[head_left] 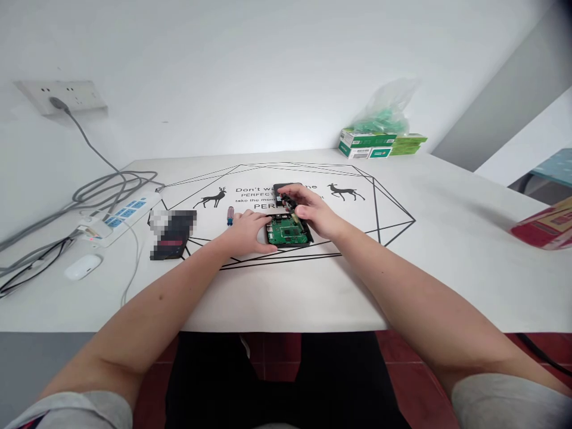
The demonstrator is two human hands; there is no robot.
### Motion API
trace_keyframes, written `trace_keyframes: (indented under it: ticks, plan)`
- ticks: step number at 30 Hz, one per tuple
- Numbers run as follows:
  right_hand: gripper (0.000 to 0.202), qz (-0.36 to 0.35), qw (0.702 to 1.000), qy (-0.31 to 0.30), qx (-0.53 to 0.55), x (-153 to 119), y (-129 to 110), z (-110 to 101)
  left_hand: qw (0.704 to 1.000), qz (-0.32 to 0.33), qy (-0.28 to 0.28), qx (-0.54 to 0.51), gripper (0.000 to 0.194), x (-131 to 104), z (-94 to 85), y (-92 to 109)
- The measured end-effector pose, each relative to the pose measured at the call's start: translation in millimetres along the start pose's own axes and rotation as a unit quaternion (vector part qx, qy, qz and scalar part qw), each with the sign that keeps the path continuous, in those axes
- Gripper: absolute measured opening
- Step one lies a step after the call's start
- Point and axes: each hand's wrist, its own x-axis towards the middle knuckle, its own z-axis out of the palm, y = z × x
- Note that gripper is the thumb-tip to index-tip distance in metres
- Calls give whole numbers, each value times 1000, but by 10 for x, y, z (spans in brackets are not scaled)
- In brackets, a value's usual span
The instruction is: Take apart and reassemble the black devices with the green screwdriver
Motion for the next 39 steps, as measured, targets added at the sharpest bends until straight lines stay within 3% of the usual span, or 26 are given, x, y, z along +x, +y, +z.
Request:
trace_keyframes:
  ticks: [4,10,13,15,19,28,31,34,36,39]
  plan:
    - [85,5,999,-38,32,-18,-68,24,999,-43,18,19,78,26,15,-70]
    - [77,35,981,-162,-104,-19,-162,-136,996,-67,44,34,65,27,-16,-188]
    - [63,72,947,-210,-231,-64,-342,-229,998,-54,36,21,66,23,-25,-257]
    - [60,111,909,-254,-312,-100,-471,-253,999,-45,30,10,67,24,-25,-288]
    - [61,172,865,-294,-369,-154,-568,-179,999,-38,30,1,63,35,-21,-298]
    - [58,144,833,-282,-454,-219,-466,105,998,-39,42,-5,61,38,7,-308]
    - [52,77,861,-242,-441,-137,-404,114,998,-39,45,-4,61,44,16,-313]
    - [33,6,898,-171,-405,38,-220,144,999,-38,38,-6,61,60,16,-310]
    - [27,5,891,-128,-435,182,-75,193,999,-39,32,-15,58,69,10,-309]
    - [26,24,859,-171,-483,392,71,284,998,-43,30,-29,55,76,-2,-310]
